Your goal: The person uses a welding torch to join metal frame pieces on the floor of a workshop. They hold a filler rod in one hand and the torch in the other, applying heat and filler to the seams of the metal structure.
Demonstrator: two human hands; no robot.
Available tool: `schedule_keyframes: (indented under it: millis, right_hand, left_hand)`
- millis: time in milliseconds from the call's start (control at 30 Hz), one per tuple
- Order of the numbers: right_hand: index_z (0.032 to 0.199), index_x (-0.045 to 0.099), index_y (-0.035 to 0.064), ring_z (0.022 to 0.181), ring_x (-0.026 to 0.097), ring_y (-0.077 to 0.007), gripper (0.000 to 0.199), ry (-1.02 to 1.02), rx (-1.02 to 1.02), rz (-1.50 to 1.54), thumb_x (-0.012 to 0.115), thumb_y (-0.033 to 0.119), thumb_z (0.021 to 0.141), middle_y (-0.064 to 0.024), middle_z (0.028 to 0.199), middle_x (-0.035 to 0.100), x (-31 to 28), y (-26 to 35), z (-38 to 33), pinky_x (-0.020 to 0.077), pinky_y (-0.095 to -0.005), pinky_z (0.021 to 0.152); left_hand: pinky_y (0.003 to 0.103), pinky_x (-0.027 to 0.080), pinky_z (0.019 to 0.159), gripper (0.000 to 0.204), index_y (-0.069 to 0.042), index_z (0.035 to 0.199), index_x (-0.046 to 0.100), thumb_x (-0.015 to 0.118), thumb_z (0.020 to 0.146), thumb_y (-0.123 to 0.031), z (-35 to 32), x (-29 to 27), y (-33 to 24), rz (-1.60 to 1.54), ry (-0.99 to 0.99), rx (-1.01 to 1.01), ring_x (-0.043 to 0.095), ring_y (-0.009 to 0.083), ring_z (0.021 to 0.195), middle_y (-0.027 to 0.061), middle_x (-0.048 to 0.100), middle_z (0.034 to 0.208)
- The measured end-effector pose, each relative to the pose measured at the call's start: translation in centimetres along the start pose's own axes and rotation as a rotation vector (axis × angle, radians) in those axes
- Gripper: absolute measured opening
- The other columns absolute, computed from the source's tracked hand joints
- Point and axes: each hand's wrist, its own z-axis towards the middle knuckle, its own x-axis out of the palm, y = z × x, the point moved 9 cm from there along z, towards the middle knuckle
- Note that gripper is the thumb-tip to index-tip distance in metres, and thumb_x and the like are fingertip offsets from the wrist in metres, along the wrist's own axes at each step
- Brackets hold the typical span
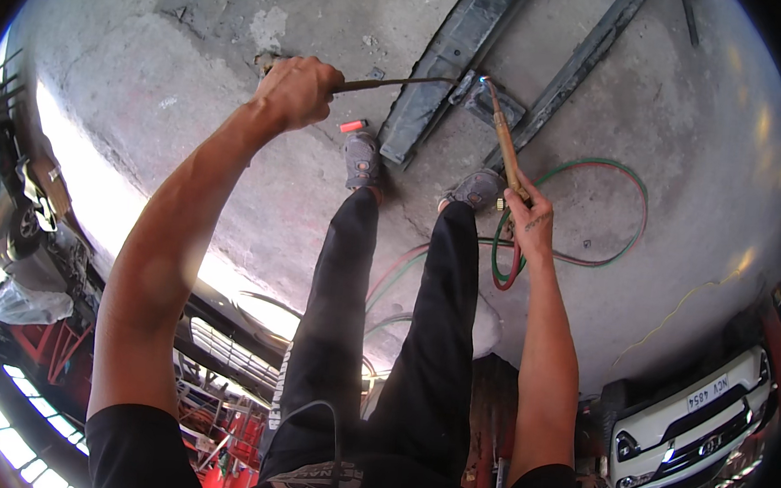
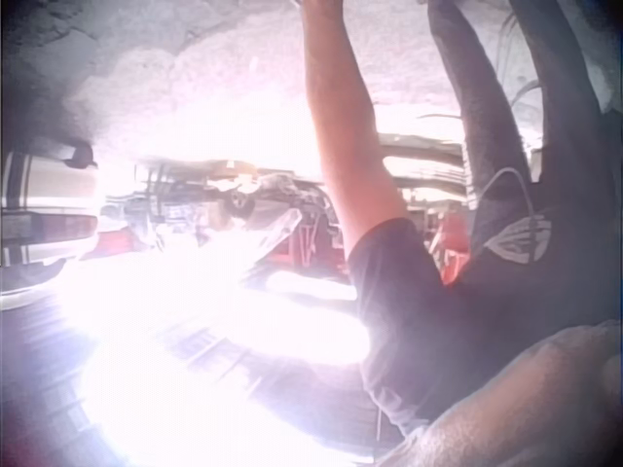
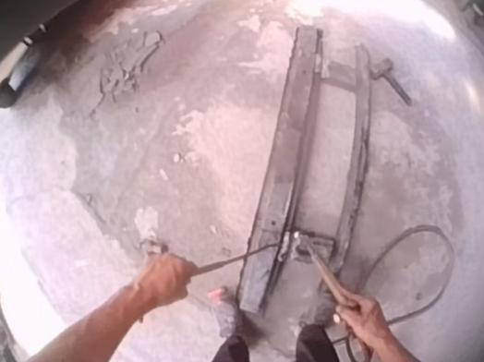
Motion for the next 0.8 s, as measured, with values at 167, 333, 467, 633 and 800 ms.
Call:
schedule_keyframes:
  millis: [167, 333, 467, 633, 800]
  right_hand:
    - [0.144, 0.065, 0.0086, 0.064, 0.049, -0.006, 0.049, 0.013, 0.028, 0.001, 0.071, 0.02, 0.097, 0.0026, 0.077, 0.058, 0.3, -0.2, -0.2, 0.0411, -0.0271, 0.055]
    - [0.144, 0.065, 0.0087, 0.062, 0.048, -0.0058, 0.047, -0.034, -0.054, -0.013, 0.071, 0.019, 0.098, 0.0029, 0.076, 0.057, 0.2, -0.4, 0.2, 0.0408, -0.0269, 0.054]
    - [0.144, 0.065, 0.0087, 0.061, 0.049, -0.006, 0.047, -0.007, -0.022, 0.001, 0.07, 0.019, 0.098, 0.0027, 0.075, 0.057, 0.4, -0.4, 0.3, 0.0411, -0.0268, 0.053]
    - [0.144, 0.065, 0.0089, 0.058, 0.05, -0.0059, 0.047, -0.012, 0.026, 0.044, 0.069, 0.019, 0.099, 0.0019, 0.073, 0.057, 0.5, -0.4, -0.1, 0.0419, -0.0274, 0.049]
    - [0.144, 0.065, 0.0083, 0.055, 0.051, -0.0064, 0.048, -0.01, 0.013, 0.015, 0.069, 0.019, 0.098, 0.001, 0.073, 0.058, 0.3, -0.5, -0.2, 0.043, -0.028, 0.048]
  left_hand:
    - [0.045, 0.056, 0.088, 0.032, -0.012, 0.111, 0.079, 0.067, 0.084, 0.0, -0.2, 0.0, -0.1, 0.009, 0.003, -0.008, 0.073, 0.0355, 0.097, 0.0167, 0.076, 0.099]
    - [0.045, 0.057, 0.088, 0.031, -0.013, 0.11, 0.079, 0.066, 0.084, -0.001, 0.0, 0.1, 0.2, 0.003, -0.005, -0.015, 0.074, 0.0349, 0.097, 0.0162, 0.077, 0.1]
    - [0.044, 0.058, 0.09, 0.032, -0.015, 0.11, 0.079, 0.065, 0.085, -0.002, 0.2, 0.3, 0.6, 0.008, 0.005, -0.028, 0.075, 0.0338, 0.1, 0.0147, 0.078, 0.102]
    - [0.044, 0.058, 0.091, 0.032, -0.015, 0.11, 0.079, 0.064, 0.086, -0.002, 0.2, 0.5, 1.0, 0.02, 0.013, -0.033, 0.074, 0.0336, 0.1, 0.0145, 0.077, 0.104]
    - [0.044, 0.058, 0.091, 0.032, -0.016, 0.11, 0.079, 0.063, 0.085, -0.002, 0.3, 0.6, 1.2, 0.017, 0.014, -0.031, 0.074, 0.0345, 0.1, 0.0155, 0.077, 0.103]
